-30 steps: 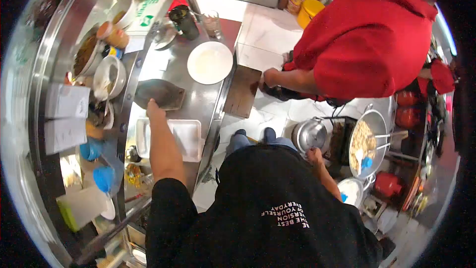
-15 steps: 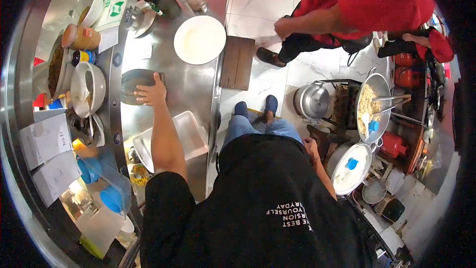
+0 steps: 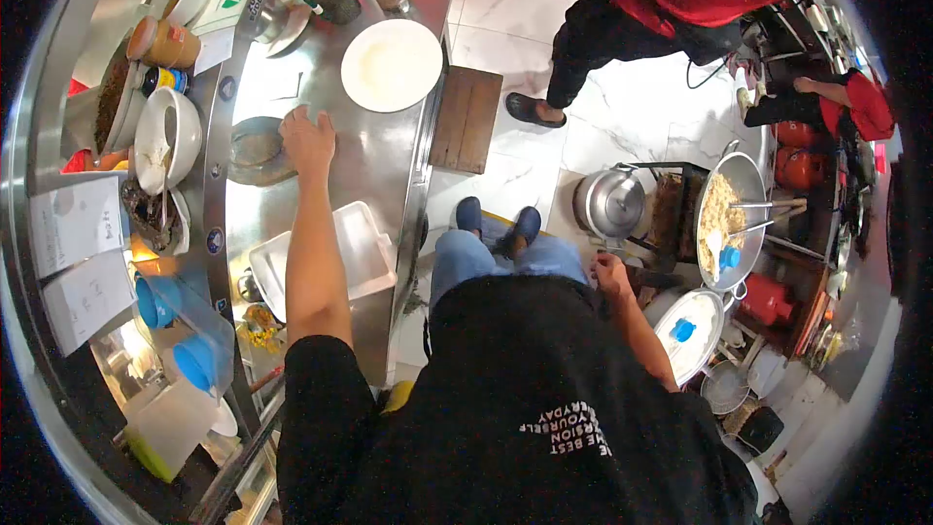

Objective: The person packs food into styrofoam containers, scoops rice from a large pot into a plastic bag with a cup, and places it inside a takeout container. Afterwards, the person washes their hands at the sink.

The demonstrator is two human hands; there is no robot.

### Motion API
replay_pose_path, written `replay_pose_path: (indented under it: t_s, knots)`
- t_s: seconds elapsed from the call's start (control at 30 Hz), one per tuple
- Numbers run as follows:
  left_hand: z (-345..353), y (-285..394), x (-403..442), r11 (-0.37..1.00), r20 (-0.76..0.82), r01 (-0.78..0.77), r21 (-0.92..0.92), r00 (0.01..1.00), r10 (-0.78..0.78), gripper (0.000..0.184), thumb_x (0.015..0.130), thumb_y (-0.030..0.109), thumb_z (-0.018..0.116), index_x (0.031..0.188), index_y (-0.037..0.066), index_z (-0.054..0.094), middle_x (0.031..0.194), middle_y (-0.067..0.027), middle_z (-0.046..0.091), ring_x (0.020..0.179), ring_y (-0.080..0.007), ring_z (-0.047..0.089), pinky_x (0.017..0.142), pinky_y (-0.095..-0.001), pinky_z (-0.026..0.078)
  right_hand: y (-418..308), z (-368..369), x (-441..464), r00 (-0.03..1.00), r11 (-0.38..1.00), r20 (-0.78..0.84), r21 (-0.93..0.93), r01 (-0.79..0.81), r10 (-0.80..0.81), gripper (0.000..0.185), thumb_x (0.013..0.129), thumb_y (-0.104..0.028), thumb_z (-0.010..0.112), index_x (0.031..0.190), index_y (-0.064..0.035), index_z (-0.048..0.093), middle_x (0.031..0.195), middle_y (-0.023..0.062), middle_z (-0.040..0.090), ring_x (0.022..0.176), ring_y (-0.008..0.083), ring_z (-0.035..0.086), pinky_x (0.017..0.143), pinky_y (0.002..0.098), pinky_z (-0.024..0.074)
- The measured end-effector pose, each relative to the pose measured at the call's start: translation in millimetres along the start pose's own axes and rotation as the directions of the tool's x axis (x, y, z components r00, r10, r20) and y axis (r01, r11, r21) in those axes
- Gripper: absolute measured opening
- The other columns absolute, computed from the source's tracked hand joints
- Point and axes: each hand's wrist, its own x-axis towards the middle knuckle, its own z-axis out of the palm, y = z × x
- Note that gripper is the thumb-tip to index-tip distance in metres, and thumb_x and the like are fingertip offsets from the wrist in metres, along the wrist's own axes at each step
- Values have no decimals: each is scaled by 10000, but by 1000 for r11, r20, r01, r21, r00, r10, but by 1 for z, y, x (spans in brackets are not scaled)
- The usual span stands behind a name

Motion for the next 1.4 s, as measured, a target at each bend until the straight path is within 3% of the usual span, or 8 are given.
replay_pose_path:
  t_s: [0.23, 0.57, 0.6, 0.8, 0.9, 1.1, 1.27, 1.4]
  knots:
    - [80, -48, 65, 989, 181, -38, 143, 983, 12, 443, 942, 248, 509, 1318, 13, 499, 1323, -242, 490, 1163, -430, 508, 973, -494, 431, -75, -33, -16, 990, 920, 63, 366, -140, 125, 199, 943, -172, 611, 1008, 13, 644, 856, 63, 679, 720, 134, 609, 645, 269, 499]
    - [105, -145, 114, 971, 112, 33, 238, 992, -61, 368, 812, 154, 588, 1149, 7, 587, 1060, -191, 655, 1024, -325, 627, 916, -419, 491, -45, 17, -33, 912, 714, 238, 567, -410, 335, 284, 897, -156, 615, 1121, 16, 584, 815, 28, 617, 665, 87, 558, 574, 227, 459]
    - [108, -157, 116, 982, 120, 27, 186, 992, -50, 378, 817, 181, 590, 1151, 4, 597, 1067, -188, 662, 1025, -324, 631, 917, -404, 493, -40, 21, -40, 956, 921, 155, 265, -284, 250, 272, 908, -149, 604, 1125, 13, 580, 835, 32, 624, 678, 88, 562, 580, 223, 457]
    - [72, -162, 135, 951, 256, 40, 306, 959, -122, 405, 834, 286, 609, 1114, -4, 644, 967, -169, 711, 967, -317, 666, 906, -363, 501, -55, 25, -34, 938, 853, 221, 400, -335, 265, 274, 927, -170, 620, 1140, -3, 576, 854, 30, 622, 688, 90, 564, 590, 216, 450]
    - [142, -315, 147, 973, 182, 148, 175, 967, -180, 520, 737, 344, 753, 1133, 33, 622, 968, -131, 693, 889, -302, 673, 803, -408, 527, -79, 24, -22, 958, 904, 197, 333, -267, 211, 299, 928, -196, 629, 1158, -14, 573, 837, 28, 618, 696, 91, 565, 591, 215, 447]
    - [63, -211, 151, 783, 230, 126, 608, 917, -327, 650, 773, 528, 681, 1157, 5, 643, 1219, -214, 617, 1129, -354, 593, 963, -424, 466, -116, 44, -1, 952, 916, 186, 278, -288, 243, 240, 927, -196, 600, 1085, -16, 619, 817, 8, 610, 716, 81, 546, 626, 218, 446]
    - [38, -231, 165, 735, 425, 524, 430, 601, -677, 1224, 534, 847, 680, 1138, -212, 570, 1201, -296, 590, 1164, -337, 561, 978, -417, 421, -74, 80, 11, 906, 934, 312, 122, -335, 285, 263, 930, -219, 587, 1064, 4, 625, 857, 74, 636, 794, 133, 585, 690, 282, 479]
    - [25, -243, 172, 785, 513, 508, 356, 596, -618, 848, 695, 619, 761, 1114, -107, 632, 1082, -168, 668, 966, -259, 636, 874, -390, 478, -66, 124, 19, 971, 978, 213, 157, -140, 105, 222, 889, -152, 597, 1003, 34, 635, 906, 108, 660, 850, 193, 605, 780, 338, 482]
